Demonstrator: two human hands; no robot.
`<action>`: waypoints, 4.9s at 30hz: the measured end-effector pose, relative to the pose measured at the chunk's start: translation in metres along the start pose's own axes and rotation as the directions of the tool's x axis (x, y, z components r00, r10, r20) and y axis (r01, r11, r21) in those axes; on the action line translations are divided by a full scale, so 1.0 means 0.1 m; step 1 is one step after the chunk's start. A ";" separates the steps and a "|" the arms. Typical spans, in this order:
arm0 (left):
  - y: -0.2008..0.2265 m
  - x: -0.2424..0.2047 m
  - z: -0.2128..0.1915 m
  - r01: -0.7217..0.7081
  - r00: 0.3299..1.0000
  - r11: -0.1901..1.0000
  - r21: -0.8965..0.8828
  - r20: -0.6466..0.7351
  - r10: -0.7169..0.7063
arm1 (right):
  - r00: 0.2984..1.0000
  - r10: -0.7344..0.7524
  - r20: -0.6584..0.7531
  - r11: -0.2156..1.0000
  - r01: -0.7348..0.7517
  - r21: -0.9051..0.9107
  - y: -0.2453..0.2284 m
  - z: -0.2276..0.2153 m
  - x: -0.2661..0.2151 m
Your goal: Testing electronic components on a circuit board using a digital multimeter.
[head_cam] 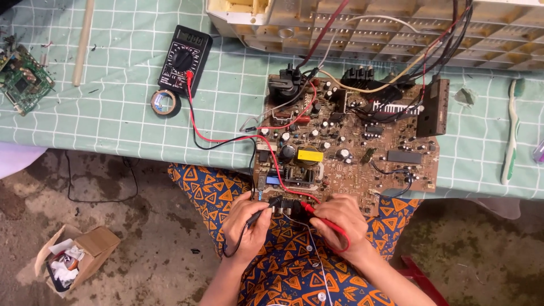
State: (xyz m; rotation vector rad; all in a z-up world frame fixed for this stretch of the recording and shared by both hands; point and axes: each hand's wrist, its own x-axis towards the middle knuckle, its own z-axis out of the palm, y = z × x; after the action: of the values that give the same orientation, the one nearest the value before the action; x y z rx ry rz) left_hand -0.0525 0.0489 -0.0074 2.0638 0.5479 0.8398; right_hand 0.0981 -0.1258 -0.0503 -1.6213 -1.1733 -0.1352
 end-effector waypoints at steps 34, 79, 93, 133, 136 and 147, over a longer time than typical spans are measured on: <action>-0.18 0.11 0.07 -0.024 0.999 0.999 -0.021 -0.021 0.024 | 0.982 0.068 0.178 0.998 -0.070 0.003 0.02 0.18 0.20; -0.19 0.15 0.03 -0.103 0.995 0.990 0.094 -0.005 0.104 | 0.982 0.040 0.183 0.999 -0.040 -0.006 -0.02 0.18 0.30; -0.16 0.15 0.06 -0.111 0.994 0.993 0.051 -0.019 0.112 | 0.985 0.041 0.166 0.999 -0.044 0.013 -0.03 0.18 0.32; -0.16 0.13 -0.04 -0.109 0.988 0.984 0.143 -0.095 0.123 | 0.992 0.054 0.113 0.993 -0.066 0.100 -0.02 0.20 0.32; -0.13 0.13 -0.01 -0.110 0.989 0.982 0.151 -0.080 0.123 | 0.988 0.051 0.145 0.993 -0.066 0.098 0.02 0.20 0.26; -0.08 0.18 0.00 -0.018 0.994 0.997 -0.070 -0.106 0.010 | 0.994 0.080 -0.068 0.983 -0.067 0.172 0.15 -0.05 0.25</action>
State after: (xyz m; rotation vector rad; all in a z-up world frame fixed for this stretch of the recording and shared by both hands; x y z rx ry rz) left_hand -0.0410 0.0647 -0.0069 1.9691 0.5535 0.9676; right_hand 0.1238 -0.1136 -0.0435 -1.4946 -1.0375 -0.0467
